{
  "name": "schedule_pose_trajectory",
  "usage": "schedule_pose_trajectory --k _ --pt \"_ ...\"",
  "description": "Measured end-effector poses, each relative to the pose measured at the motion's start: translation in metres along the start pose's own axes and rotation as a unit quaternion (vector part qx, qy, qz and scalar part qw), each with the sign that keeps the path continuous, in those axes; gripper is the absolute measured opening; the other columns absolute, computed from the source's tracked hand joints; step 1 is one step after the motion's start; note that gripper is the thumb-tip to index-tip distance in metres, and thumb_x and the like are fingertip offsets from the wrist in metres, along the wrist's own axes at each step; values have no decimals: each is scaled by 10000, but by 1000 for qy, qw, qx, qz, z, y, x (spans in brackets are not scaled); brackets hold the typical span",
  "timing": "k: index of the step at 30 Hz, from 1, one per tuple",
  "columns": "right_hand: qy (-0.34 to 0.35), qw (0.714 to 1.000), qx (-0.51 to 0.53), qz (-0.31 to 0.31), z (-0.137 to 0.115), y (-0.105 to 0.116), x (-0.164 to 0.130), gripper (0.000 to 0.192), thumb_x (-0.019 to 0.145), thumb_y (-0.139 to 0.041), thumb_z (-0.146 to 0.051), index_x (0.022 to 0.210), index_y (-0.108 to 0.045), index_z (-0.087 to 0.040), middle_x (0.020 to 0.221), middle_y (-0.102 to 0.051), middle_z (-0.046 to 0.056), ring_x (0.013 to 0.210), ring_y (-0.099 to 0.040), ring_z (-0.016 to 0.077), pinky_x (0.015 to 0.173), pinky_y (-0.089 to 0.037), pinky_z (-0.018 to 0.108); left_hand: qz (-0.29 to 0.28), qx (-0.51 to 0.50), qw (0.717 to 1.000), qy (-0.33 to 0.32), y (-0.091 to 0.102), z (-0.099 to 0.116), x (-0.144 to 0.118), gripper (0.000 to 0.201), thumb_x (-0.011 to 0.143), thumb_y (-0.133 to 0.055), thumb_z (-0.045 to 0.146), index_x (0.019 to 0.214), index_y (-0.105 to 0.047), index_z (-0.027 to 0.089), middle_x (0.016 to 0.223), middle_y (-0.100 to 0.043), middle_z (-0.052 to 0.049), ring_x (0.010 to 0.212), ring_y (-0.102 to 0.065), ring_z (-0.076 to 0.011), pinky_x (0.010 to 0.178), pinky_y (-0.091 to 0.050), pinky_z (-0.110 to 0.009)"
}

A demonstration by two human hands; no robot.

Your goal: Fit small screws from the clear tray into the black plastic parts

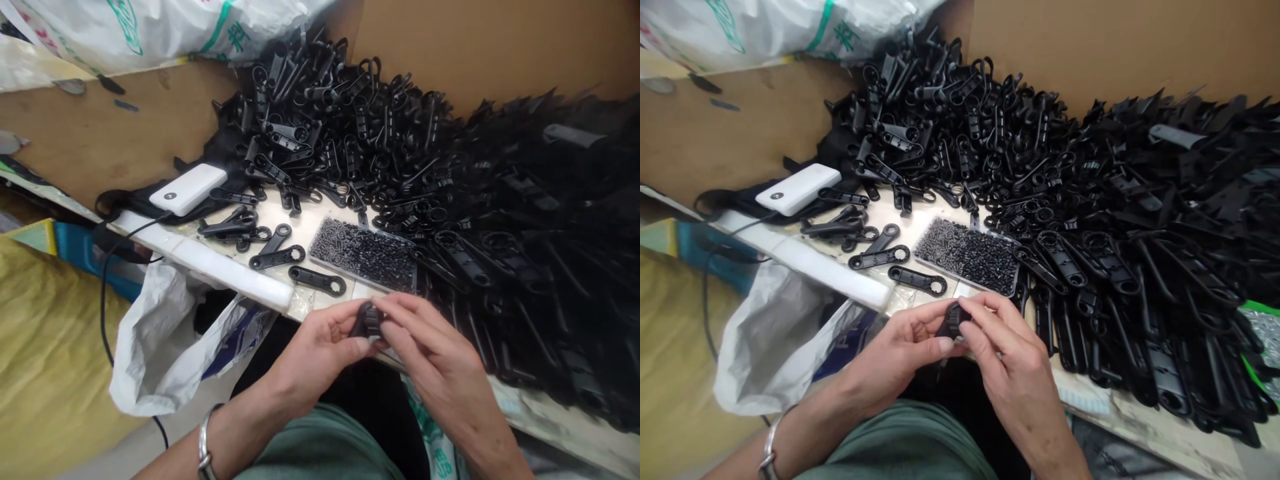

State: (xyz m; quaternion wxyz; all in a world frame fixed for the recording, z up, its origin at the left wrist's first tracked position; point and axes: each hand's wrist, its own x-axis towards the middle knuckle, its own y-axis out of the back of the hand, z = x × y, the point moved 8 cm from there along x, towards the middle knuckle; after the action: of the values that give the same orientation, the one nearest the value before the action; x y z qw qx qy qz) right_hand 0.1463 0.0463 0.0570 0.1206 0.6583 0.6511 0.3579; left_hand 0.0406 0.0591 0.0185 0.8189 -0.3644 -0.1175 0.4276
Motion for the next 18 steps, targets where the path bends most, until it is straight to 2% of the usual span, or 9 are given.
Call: schedule_pose_trajectory --k 2,4,7,12,15,18 --pt "-3 1000 -2 -16 0 -4 -3 309 923 -563 -172 1208 -599 -288 1207 -529 15 946 -606 122 760 -535 187 2 8 1000 -4 0 1 1 476 802 -547 -20 1248 -588 138 1149 -655 -111 1076 -599 -197 997 -406 -336" --pt "10 1000 -15 2 -2 -3 -5 325 915 -573 -154 1210 -594 -289 1209 -523 17 949 -606 128 765 -540 200 2 17 1000 -8 -1 2 1 501 798 -523 -44 1258 -579 146 1143 -659 -101 1073 -602 -186 983 -407 -316" --pt "33 998 -41 37 -6 2 -6 280 902 -587 -140 1149 -622 -269 1189 -540 19 934 -610 136 806 -545 228 3 31 999 -18 -1 4 0 494 806 -512 -43 1253 -580 157 1145 -661 -83 1082 -599 -172 974 -409 -287" --pt "28 996 -63 52 -6 3 -4 213 874 -644 -166 1076 -627 -231 1096 -592 4 810 -626 101 781 -545 184 -19 79 996 -39 -4 8 -3 522 817 -459 -56 1267 -561 187 1199 -636 -52 1127 -576 -161 1040 -385 -310" --pt "39 995 -68 62 -8 3 -2 171 874 -645 -170 1038 -621 -210 1043 -605 7 837 -628 102 806 -538 170 -5 192 979 -63 -4 14 -8 520 846 -422 -34 1284 -540 222 1213 -622 -24 1120 -563 -147 1034 -391 -300" --pt "56 992 -91 73 -14 3 -1 109 888 -627 -194 997 -615 -194 1005 -615 18 836 -629 111 779 -540 169 7 337 937 -93 -6 23 -14 524 851 -415 -22 1308 -506 215 1195 -617 -28 1066 -569 -152 987 -420 -289"
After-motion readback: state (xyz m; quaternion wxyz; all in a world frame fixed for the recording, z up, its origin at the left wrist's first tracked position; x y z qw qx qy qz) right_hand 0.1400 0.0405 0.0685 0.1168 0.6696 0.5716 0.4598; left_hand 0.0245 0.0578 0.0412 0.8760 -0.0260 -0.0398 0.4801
